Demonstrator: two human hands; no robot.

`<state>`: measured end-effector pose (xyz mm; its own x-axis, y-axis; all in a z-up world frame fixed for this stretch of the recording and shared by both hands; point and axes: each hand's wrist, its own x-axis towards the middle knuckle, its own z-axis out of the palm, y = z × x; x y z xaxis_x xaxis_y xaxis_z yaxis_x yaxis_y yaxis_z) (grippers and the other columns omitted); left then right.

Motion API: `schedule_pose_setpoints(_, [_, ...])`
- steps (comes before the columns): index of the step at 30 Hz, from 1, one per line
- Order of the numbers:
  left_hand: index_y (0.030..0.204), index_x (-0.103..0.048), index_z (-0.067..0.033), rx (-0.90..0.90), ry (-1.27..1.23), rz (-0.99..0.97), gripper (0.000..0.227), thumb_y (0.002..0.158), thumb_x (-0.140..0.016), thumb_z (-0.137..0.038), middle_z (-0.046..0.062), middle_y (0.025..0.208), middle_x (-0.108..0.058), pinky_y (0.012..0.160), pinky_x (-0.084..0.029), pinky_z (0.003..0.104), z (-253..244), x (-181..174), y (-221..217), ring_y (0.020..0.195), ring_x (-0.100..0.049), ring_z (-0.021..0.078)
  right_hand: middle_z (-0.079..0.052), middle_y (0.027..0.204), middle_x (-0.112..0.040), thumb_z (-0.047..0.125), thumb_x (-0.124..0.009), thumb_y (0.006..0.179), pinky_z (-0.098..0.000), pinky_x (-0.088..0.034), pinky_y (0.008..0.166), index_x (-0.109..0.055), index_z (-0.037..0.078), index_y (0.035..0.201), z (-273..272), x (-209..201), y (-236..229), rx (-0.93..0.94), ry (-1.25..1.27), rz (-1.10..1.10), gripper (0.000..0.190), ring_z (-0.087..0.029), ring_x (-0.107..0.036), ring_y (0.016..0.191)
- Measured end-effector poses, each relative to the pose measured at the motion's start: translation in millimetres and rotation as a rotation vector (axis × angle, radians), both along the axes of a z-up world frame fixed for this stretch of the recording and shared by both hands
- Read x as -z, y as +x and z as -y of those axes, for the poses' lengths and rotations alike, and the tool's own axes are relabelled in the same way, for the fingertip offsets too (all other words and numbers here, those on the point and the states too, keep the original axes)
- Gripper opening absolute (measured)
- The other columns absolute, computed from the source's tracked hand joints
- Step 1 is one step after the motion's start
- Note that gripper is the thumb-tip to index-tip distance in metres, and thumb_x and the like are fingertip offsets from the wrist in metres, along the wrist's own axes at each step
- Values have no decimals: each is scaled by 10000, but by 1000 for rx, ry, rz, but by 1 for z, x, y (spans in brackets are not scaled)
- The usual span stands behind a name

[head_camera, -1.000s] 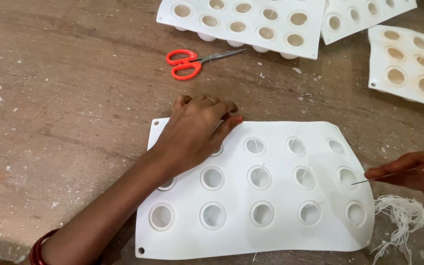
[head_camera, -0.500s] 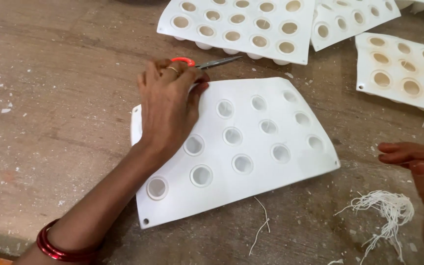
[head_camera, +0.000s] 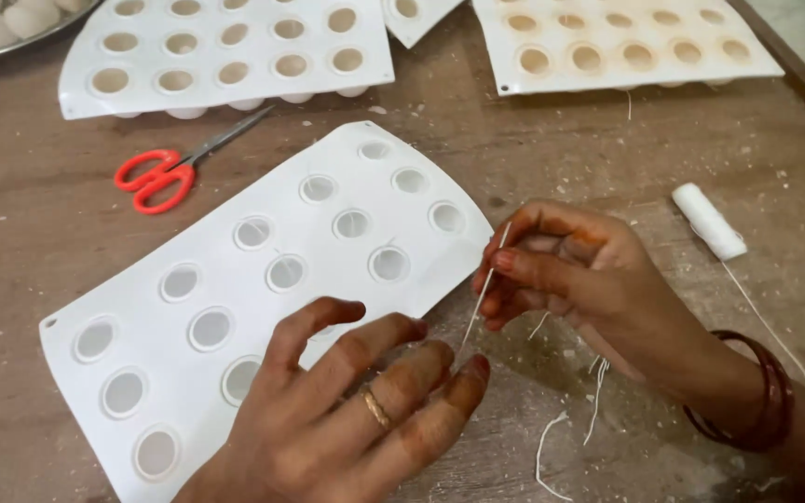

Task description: The recorder is threading wicks through silicone candle molds using a needle and thread.

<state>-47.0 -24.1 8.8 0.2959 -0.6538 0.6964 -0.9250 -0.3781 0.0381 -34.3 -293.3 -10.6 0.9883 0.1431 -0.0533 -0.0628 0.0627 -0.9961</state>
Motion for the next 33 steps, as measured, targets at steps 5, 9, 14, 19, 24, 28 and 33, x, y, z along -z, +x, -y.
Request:
schedule_pose_setpoints(5, [1057,-746,-174,75,34,-94,128,930,-740,-191,-54,1050,-723,970,-538,407,-1,5,0,1109,-677,136,-159,894,-759,141,-686,916,-380,-677,669,-676,-27,1027,-14,2,-2,-89,112,-173,202,-218,-757,756])
schedule_pose_setpoints(9, [998,-722,-165,120,49,-78,70,934,-742,-182,-43,1090,-728,914,-562,352,-1,5,2,1121,-677,152,-136,884,-765,165,-675,895,-358,-680,665,-686,-12,1034,-22,7,-1,-120,143,-264,226,-199,-764,773])
schedule_pose_setpoints(14, [902,-653,-211,-9,-17,-80,105,897,-758,-206,-76,1060,-721,927,-568,332,7,-2,-4,1099,-689,132,-71,853,-787,226,-643,928,-307,-655,627,-747,79,997,-20,-20,2,-276,-275,-231,193,-180,-764,715])
schedule_pose_setpoints(19, [919,-625,-213,-150,-38,-182,183,858,-787,-274,-91,974,-715,957,-555,383,7,3,-8,1021,-719,116,9,909,-792,286,-658,965,-304,-590,639,-773,183,1045,27,-29,9,-546,-914,138,173,-159,-732,734])
schedule_pose_setpoints(24, [974,-663,-221,-136,2,-113,178,860,-798,-243,-75,901,-686,952,-537,422,5,10,-4,890,-699,95,51,1007,-800,267,-693,867,-307,-626,763,-787,219,1053,35,-61,20,-557,-1347,120,214,-126,-733,876])
schedule_pose_setpoints(28, [968,-661,-229,-126,21,-81,187,866,-815,-257,-71,900,-688,950,-532,438,2,19,0,885,-699,99,65,1034,-805,279,-712,880,-301,-598,818,-813,251,1042,59,-42,15,-730,-1269,-31,193,-110,-726,939])
schedule_pose_setpoints(33, [1015,-698,-209,-118,55,-128,143,887,-749,-249,-67,909,-701,1008,-508,461,1,18,-1,897,-689,86,53,1025,-781,252,-759,869,-327,-577,862,-826,234,997,45,-38,-9,-1002,-1191,-35,145,-121,-698,976])
